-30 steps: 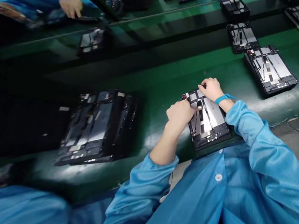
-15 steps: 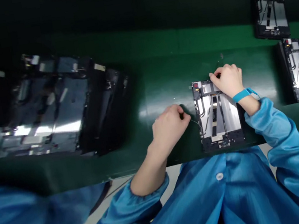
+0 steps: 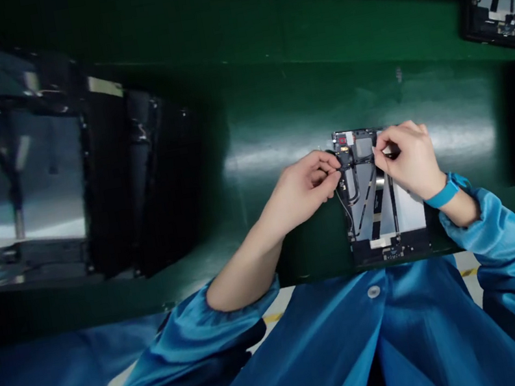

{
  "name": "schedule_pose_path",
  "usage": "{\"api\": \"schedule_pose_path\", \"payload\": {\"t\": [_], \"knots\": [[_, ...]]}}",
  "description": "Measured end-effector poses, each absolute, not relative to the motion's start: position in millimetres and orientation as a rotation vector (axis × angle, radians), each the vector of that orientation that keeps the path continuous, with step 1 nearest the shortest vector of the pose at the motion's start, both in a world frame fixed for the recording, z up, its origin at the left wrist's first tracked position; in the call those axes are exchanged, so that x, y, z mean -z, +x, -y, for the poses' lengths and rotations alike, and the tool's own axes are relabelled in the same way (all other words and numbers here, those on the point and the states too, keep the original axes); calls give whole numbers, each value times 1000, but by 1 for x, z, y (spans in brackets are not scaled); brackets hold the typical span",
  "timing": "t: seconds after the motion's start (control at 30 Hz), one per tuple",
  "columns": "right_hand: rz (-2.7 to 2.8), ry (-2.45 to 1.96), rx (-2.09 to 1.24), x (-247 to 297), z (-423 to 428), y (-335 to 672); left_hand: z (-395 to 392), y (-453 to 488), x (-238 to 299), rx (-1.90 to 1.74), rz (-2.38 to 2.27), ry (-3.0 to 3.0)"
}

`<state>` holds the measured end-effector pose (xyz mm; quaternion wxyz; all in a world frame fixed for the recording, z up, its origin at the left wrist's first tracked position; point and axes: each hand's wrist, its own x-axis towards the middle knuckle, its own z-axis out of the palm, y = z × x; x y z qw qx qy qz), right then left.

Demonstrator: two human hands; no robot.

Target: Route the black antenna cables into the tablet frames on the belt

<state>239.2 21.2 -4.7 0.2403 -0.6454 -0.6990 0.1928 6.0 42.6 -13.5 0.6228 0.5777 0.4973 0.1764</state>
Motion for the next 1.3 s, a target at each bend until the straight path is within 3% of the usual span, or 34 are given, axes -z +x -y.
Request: {"api": "schedule_pose_path", "payload": {"t": [0.27, 0.73, 1.07, 1.3], "knots": [[1939, -1591, -528, 3, -10, 241, -59, 3, 10, -266, -1098, 1163], [1956, -1469, -539, 12, 0, 241, -51, 12, 12, -388, -1235, 1041], [1985, -1464, -612, 17, -1, 248, -87, 18, -17, 27, -1153, 1955], [2044, -1413, -665, 17, -4, 253, -102, 30, -25, 275, -975, 2213]]}}
